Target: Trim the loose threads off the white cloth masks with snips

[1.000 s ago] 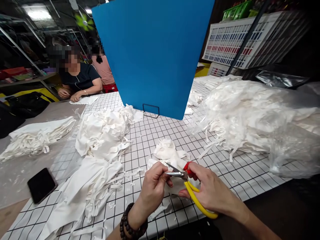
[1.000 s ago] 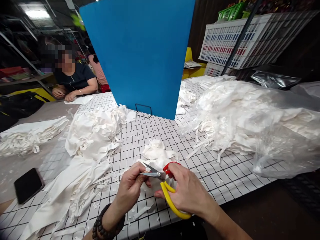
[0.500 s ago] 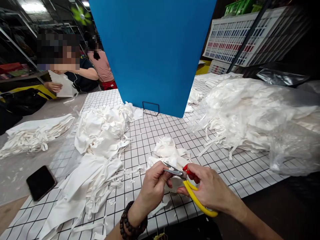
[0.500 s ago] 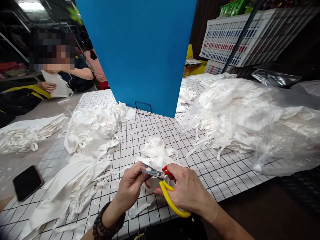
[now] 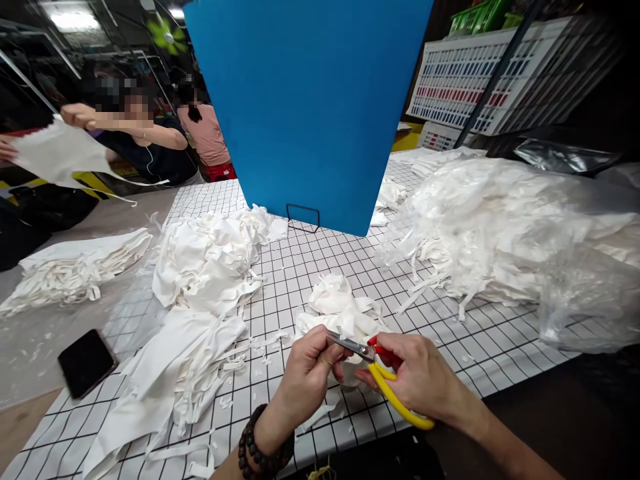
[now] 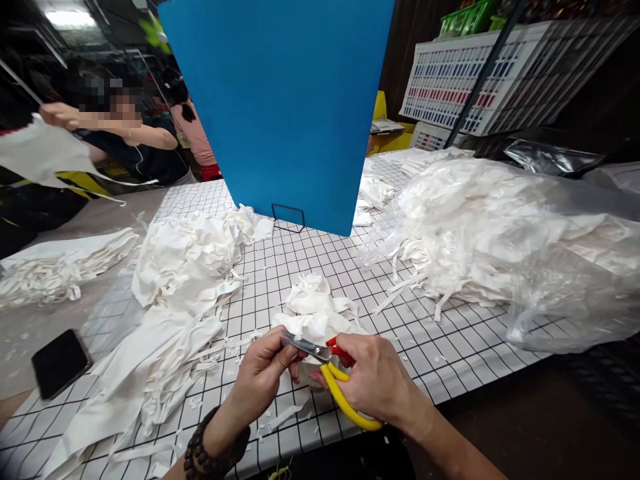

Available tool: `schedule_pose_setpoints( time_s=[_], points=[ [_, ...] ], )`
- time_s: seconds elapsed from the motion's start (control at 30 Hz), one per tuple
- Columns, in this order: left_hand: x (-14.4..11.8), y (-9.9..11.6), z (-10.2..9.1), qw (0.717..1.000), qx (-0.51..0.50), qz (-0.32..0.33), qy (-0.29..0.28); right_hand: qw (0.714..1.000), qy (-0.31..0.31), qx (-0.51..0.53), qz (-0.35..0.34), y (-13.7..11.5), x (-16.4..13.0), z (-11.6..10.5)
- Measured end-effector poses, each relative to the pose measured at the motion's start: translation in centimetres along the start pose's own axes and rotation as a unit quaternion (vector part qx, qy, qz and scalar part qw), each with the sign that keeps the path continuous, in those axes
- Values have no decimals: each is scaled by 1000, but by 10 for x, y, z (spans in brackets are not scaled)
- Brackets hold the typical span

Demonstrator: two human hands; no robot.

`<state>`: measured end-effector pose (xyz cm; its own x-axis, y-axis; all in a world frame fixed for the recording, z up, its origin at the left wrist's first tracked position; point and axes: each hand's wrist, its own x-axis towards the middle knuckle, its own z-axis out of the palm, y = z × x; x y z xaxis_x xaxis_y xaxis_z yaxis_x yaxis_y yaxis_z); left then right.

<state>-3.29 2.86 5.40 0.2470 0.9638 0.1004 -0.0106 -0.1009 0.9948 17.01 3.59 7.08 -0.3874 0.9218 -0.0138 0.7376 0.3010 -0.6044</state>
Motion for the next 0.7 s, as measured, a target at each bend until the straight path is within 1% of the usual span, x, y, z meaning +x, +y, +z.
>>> schedule_pose_setpoints(
  time_s=[0.07,0.13,0.23,0.3,0.33,0.43,0.5,0.6,0.7],
  points=[
    [0,-2,1,1000,-27,-13,3,999,-11,45,-3,1,1,3],
    [-1,-4,2,999,-48,-22,11,992,-37,120,0,4,2,4],
    [-2,-4,-2,997,-64,-22,24,963,-72,259,10,13,3,3],
    [-5,1,-11,997,-67,-6,39,943,-74,324,23,23,4,1],
    [-6,6,-17,997,-64,9,52,937,-67,341,31,28,5,0],
    [-12,25,-39,992,-26,64,107,938,-49,339,47,33,10,-4],
    [-16,35,-49,990,14,73,119,945,-64,319,35,26,15,-5],
    [-18,38,-52,995,54,28,84,955,-120,271,-6,4,21,-5],
    [-19,29,-46,997,49,-15,64,958,-165,232,-23,-13,23,-2]
  ],
)
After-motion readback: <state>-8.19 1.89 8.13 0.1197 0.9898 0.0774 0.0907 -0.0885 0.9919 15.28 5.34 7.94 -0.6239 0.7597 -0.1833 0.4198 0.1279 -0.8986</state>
